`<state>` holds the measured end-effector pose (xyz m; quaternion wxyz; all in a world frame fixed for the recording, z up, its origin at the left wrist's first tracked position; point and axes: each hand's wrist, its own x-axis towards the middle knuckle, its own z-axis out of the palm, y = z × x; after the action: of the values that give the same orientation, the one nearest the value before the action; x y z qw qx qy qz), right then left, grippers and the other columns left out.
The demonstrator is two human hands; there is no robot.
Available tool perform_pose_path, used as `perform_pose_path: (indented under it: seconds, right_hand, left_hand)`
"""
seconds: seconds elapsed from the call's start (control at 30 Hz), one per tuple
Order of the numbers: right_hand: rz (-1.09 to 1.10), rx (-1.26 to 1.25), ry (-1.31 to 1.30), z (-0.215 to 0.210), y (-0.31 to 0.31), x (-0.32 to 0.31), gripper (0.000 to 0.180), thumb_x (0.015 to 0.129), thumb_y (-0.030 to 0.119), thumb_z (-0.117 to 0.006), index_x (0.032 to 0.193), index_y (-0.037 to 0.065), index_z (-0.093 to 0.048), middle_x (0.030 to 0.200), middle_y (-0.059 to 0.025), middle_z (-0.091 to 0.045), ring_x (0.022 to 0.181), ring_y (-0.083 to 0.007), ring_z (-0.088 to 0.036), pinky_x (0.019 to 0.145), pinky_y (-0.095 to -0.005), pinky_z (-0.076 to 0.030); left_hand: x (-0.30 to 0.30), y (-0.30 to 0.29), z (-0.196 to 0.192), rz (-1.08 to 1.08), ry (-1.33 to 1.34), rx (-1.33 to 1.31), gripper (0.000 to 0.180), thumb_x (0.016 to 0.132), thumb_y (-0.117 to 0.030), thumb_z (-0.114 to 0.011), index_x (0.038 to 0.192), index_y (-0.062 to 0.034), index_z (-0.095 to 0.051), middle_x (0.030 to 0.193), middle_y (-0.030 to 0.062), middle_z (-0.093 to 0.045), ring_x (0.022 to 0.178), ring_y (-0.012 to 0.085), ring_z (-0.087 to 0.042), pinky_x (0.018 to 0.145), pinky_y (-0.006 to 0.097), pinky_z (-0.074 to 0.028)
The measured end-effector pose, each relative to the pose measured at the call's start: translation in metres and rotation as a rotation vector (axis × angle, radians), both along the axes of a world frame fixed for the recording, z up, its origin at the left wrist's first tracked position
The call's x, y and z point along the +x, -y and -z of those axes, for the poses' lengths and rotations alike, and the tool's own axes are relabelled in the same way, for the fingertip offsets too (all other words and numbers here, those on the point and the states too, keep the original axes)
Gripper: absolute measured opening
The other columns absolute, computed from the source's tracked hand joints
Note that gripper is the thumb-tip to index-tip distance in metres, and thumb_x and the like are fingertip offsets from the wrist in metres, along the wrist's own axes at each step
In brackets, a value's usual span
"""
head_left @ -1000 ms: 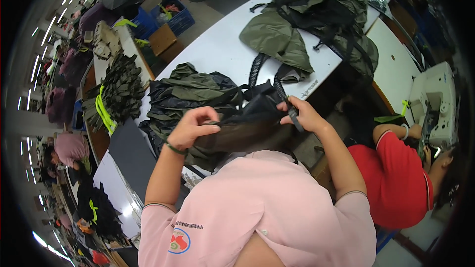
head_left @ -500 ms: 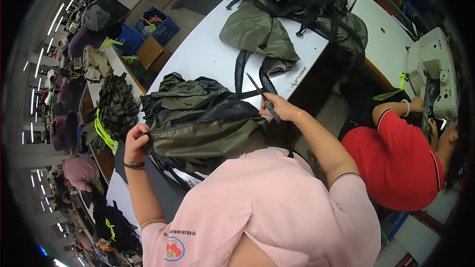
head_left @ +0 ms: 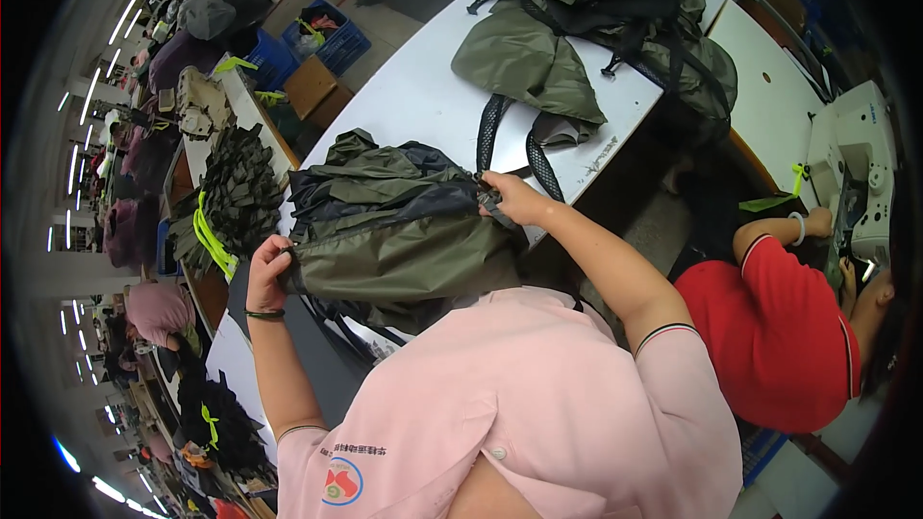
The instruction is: Trim excess fabric and threads from garment components using scissors at a factory workstation.
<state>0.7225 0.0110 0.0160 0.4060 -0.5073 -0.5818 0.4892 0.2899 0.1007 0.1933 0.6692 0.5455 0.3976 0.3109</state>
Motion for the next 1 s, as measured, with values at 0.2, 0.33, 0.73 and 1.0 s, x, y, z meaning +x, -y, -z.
perform_pose_path:
  seconds: [0.2,0.33,0.73,1.0]
  right_hand:
    - [-0.083,-0.181,-0.228,-0.06,0.02,-0.024,0.025,0.076,0.008,-0.073,0.092,0.003,-0.054,0.083,-0.0049,-0.06,0.078,-0.0128,-0.056,0.073,-0.0279,-0.047]
    - [-0.067,-0.192,-0.278,-0.088,0.033,-0.038,0.023,0.078,0.006,-0.073,0.09,0.005,-0.053,0.083,-0.0017,-0.057,0.074,-0.0094,-0.054,0.068,-0.0253,-0.046]
    - [-0.017,0.257,0.766,-0.136,0.074,0.008,0.048,0.062,0.046,-0.081,0.078,0.007,-0.058,0.072,-0.0089,-0.059,0.067,-0.0294,-0.057,0.064,-0.0372,-0.042]
    - [-0.126,0.179,0.906,-0.142,0.08,0.012,0.048,0.06,0.043,-0.082,0.08,0.007,-0.057,0.078,-0.0071,-0.063,0.08,-0.0293,-0.06,0.07,-0.0405,-0.043]
  left_hand:
    - [0.074,0.007,0.008,-0.009,-0.78,0.87,0.03,0.077,-0.013,-0.071,0.104,-0.0053,-0.064,0.112,0.0129,-0.061,0.108,0.0316,-0.056,0.097,0.038,-0.042]
    - [0.16,0.036,0.034,0.428,-0.516,0.921,0.027,0.079,-0.013,-0.071,0.104,-0.0048,-0.064,0.112,0.0113,-0.061,0.109,0.0286,-0.056,0.094,0.036,-0.045]
    - [0.172,0.028,0.076,0.693,-0.189,0.089,0.012,0.085,-0.011,-0.071,0.09,-0.0017,-0.065,0.079,-0.0035,-0.061,0.074,0.004,-0.049,0.067,0.022,-0.043]
    - [0.172,0.036,0.068,0.713,-0.176,0.024,0.012,0.085,-0.012,-0.071,0.09,-0.0016,-0.065,0.079,-0.0037,-0.06,0.075,0.0037,-0.05,0.068,0.021,-0.043]
